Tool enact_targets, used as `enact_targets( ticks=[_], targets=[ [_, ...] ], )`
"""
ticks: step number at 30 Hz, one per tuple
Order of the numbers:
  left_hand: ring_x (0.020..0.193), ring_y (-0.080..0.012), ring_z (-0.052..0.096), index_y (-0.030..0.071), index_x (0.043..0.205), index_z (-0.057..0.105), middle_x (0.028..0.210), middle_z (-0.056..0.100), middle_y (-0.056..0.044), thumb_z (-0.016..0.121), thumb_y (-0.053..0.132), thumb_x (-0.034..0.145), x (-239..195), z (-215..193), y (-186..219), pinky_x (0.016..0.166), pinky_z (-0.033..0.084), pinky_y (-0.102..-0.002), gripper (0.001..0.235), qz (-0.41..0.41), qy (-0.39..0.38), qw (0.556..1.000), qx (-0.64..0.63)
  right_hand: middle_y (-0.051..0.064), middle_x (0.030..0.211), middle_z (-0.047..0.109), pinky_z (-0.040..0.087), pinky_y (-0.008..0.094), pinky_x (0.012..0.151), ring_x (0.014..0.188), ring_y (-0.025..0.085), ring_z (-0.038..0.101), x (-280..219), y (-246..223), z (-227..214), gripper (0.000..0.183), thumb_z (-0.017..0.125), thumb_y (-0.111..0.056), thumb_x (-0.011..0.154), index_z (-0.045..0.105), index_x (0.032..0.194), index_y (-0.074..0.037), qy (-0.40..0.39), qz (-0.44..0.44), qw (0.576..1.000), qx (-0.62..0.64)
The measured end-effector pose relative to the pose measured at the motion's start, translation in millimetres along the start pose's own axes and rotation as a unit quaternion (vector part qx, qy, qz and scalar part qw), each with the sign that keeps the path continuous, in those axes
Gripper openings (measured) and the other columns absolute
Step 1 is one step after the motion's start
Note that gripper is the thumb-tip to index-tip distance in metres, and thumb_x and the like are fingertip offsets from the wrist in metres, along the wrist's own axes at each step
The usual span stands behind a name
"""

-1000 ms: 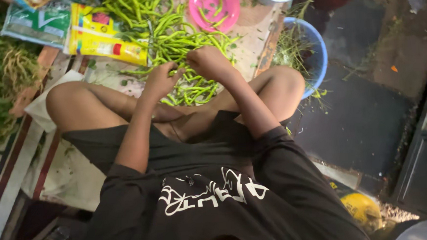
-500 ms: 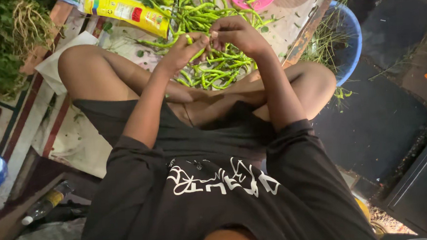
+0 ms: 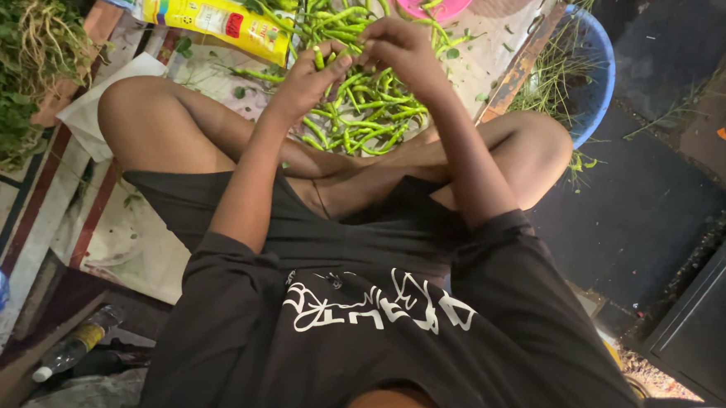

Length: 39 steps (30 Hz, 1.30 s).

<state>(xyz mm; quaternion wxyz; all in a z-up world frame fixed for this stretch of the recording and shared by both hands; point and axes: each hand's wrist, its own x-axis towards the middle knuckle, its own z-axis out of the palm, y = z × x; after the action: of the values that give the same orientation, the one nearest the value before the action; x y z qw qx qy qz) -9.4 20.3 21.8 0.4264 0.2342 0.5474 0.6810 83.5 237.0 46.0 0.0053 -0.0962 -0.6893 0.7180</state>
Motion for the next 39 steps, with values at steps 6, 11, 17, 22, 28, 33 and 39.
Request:
enact_targets(
  ticks=[6, 11, 17, 22, 28, 33, 39],
  targets=[
    [0.096, -0.026, 0.067, 0.0, 0.12, 0.059, 0.105, 0.07, -0.015, 0.067, 0.026, 0.109, -8, 5, 1, 0.084, 0.053, -0.04, 0.029, 0.166, 0.072, 0.937, 0.298, 0.004, 0.085, 0.073, 0.057, 0.026, 0.063, 0.07, 0.01, 0.07, -6, -7, 20, 0.02, 0.074, -0.017, 0.099, 0.069, 0.104, 0.003, -0.011, 0.012, 0.996, -0.086],
    [0.094, -0.0379, 0.066, -0.003, 0.113, 0.061, 0.104, 0.069, -0.021, 0.07, 0.031, 0.108, -16, 9, 17, 0.082, 0.051, -0.044, 0.035, 0.114, 0.058, 0.899, 0.419, 0.006, 0.078, 0.071, 0.059, 0.027, 0.061, 0.067, 0.011, 0.069, -7, -10, 14, 0.019, 0.072, -0.014, 0.1, 0.072, 0.098, 0.004, -0.078, 0.044, 0.996, -0.026],
    [0.082, -0.0279, 0.063, -0.003, 0.114, 0.062, 0.097, 0.07, -0.02, 0.068, 0.033, 0.104, -22, 10, 6, 0.076, 0.052, -0.042, 0.038, 0.072, 0.015, 0.938, 0.34, 0.01, 0.081, 0.073, 0.06, 0.029, 0.065, 0.069, 0.016, 0.072, -14, -14, 3, 0.012, 0.069, -0.008, 0.097, 0.072, 0.098, 0.004, -0.127, 0.087, 0.988, 0.029],
    [0.066, -0.0112, 0.051, 0.002, 0.114, 0.065, 0.078, 0.059, -0.005, 0.067, 0.037, 0.105, -22, 6, -3, 0.058, 0.042, -0.03, 0.036, 0.0, -0.012, 0.98, 0.2, 0.01, 0.084, 0.073, 0.06, 0.03, 0.066, 0.071, 0.017, 0.072, -21, -14, 6, 0.011, 0.067, -0.006, 0.097, 0.071, 0.097, 0.004, -0.132, 0.099, 0.985, 0.054],
    [0.056, -0.0036, 0.045, 0.008, 0.108, 0.067, 0.068, 0.051, 0.005, 0.061, 0.041, 0.107, -33, 6, 19, 0.049, 0.037, -0.022, 0.034, -0.087, -0.074, 0.991, 0.07, 0.009, 0.087, 0.073, 0.06, 0.03, 0.072, 0.076, 0.016, 0.071, -26, -12, 8, 0.01, 0.067, -0.004, 0.099, 0.07, 0.103, 0.004, -0.139, 0.072, 0.987, 0.048],
    [0.058, -0.0038, 0.045, 0.01, 0.115, 0.061, 0.071, 0.05, 0.005, 0.062, 0.041, 0.106, -29, 3, 21, 0.051, 0.036, -0.023, 0.032, -0.073, -0.043, 0.991, 0.107, 0.009, 0.092, 0.073, 0.059, 0.03, 0.075, 0.08, 0.017, 0.071, -23, -13, 7, 0.012, 0.064, 0.0, 0.097, 0.07, 0.107, 0.003, -0.082, 0.043, 0.992, 0.085],
    [0.092, -0.0298, 0.063, 0.0, 0.119, 0.056, 0.1, 0.066, -0.015, 0.066, 0.033, 0.113, -24, 5, 2, 0.081, 0.051, -0.043, 0.035, 0.133, 0.015, 0.931, 0.338, 0.013, 0.118, 0.073, 0.057, 0.038, 0.091, 0.112, 0.028, 0.07, -27, -35, 7, 0.035, 0.069, 0.006, 0.086, 0.071, 0.12, -0.001, 0.025, -0.25, 0.907, -0.337]
  ],
)
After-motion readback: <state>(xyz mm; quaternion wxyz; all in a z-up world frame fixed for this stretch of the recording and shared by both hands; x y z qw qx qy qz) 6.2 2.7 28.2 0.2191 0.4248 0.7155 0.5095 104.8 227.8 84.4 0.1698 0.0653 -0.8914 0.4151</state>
